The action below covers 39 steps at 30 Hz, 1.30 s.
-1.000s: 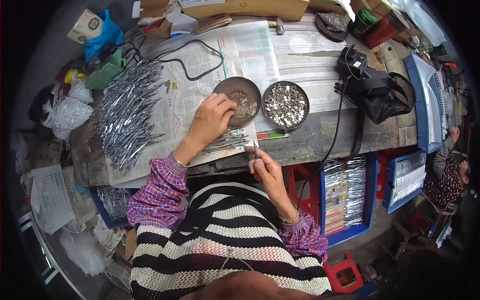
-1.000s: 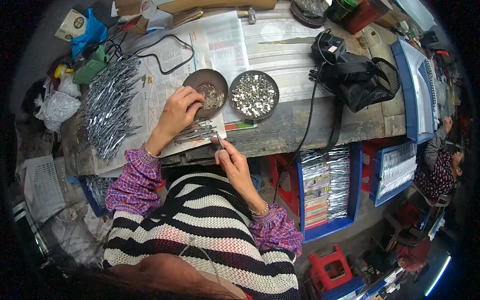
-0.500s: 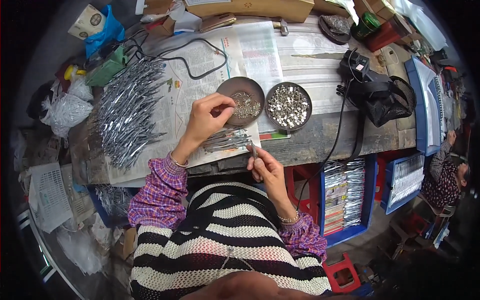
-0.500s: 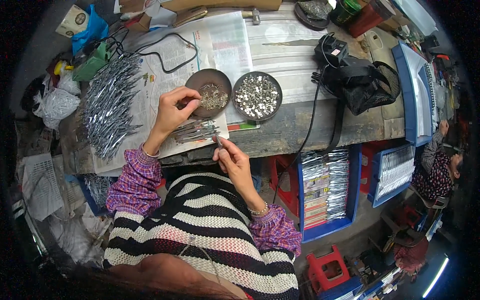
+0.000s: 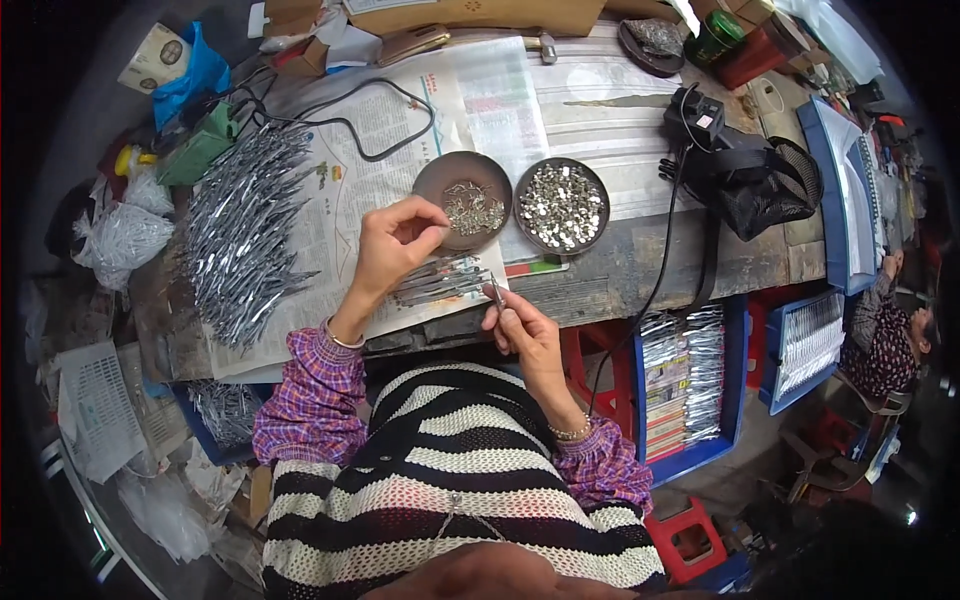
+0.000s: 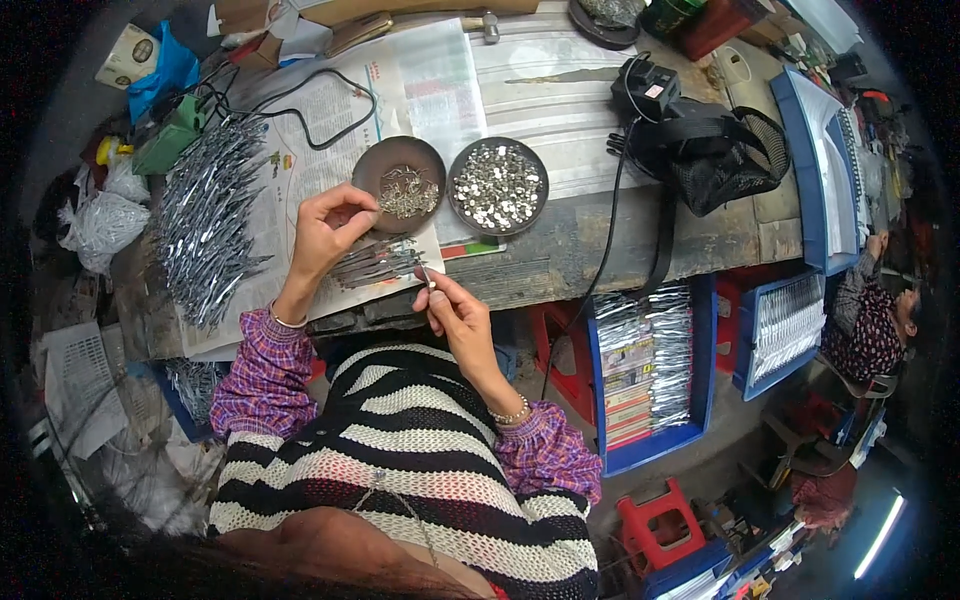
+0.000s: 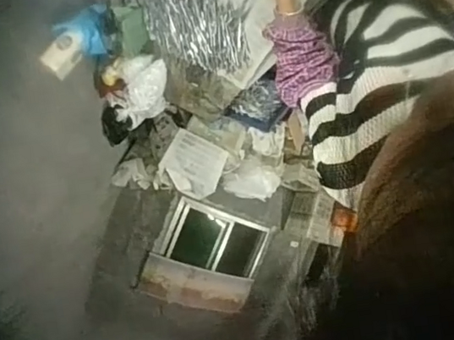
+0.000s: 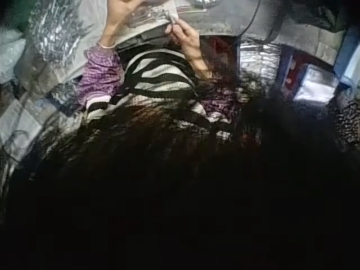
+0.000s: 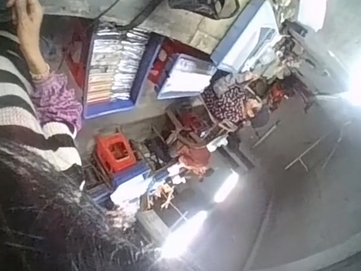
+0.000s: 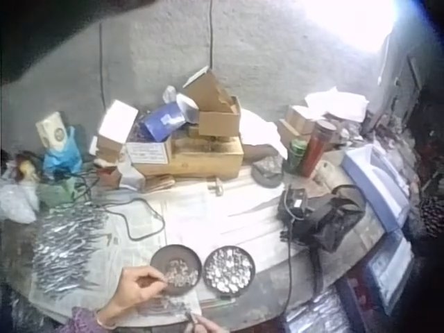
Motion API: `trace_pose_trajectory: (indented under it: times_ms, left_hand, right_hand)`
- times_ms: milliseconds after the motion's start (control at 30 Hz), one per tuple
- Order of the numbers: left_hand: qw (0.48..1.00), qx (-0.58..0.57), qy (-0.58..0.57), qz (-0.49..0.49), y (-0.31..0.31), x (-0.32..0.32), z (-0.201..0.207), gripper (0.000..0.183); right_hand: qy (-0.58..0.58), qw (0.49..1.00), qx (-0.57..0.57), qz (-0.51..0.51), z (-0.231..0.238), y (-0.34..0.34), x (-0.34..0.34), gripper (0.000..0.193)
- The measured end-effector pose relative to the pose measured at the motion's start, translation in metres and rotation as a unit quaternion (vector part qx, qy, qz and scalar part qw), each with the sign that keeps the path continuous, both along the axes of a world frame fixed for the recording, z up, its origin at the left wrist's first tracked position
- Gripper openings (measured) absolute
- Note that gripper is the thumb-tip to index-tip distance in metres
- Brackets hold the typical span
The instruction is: Assembling small metal hardware components by hand at a workbench.
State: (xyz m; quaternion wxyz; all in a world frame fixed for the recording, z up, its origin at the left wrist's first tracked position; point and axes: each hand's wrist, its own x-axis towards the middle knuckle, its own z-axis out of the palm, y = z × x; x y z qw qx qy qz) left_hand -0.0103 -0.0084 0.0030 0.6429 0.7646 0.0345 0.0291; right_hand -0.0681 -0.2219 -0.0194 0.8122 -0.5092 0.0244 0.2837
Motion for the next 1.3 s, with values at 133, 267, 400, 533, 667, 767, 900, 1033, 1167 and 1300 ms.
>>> trace_pose_trajectory:
  times_ms: [133,267,400,533,667,767,900,1033,1167,1300]
  left_hand:
    - [0.994,-0.097,0.043,-0.008,-0.005,-0.005,0.005,0.008]
    - [0.981,-0.154,0.114,-0.04,-0.01,-0.017,0.011,0.009]
    - [0.966,-0.206,0.134,-0.072,-0.017,-0.027,0.015,0.01]
    - [0.956,-0.224,0.161,-0.097,-0.027,-0.032,0.015,0.011]
    - [0.97,-0.2,0.097,-0.099,-0.032,-0.038,0.004,0.01]
    - [0.973,-0.191,0.093,-0.091,-0.037,-0.04,0.004,0.009]
    - [0.98,-0.159,0.077,-0.086,-0.038,-0.042,-0.001,0.008]
    - [0.983,-0.137,0.088,-0.081,-0.039,-0.043,0.001,0.008]
    - [0.987,-0.123,0.073,-0.073,-0.041,-0.044,-0.001,0.01]
    - [0.998,-0.019,0.019,-0.064,-0.042,-0.043,0.002,0.01]
  right_hand:
    - [0.003,1.0,-0.001,-0.01,-0.003,0.0,-0.001,0.034]
    - [0.024,1.0,0.009,-0.012,0.001,0.0,0.002,0.034]
    - [0.058,0.998,0.038,0.003,0.001,0.0,0.002,0.034]
    - [0.072,0.996,0.059,0.003,-0.003,0.0,0.001,0.033]
    - [0.082,0.994,0.072,0.013,0.002,0.001,0.0,0.033]
    - [0.082,0.994,0.075,0.015,0.001,0.0,-0.001,0.032]
    - [0.09,0.992,0.082,0.01,0.0,0.001,-0.003,0.032]
    - [0.095,0.992,0.078,0.013,-0.001,0.001,-0.004,0.031]
    - [0.093,0.992,0.088,0.015,-0.003,0.001,-0.005,0.031]
    - [0.081,0.993,0.086,0.013,-0.002,0.001,-0.005,0.031]
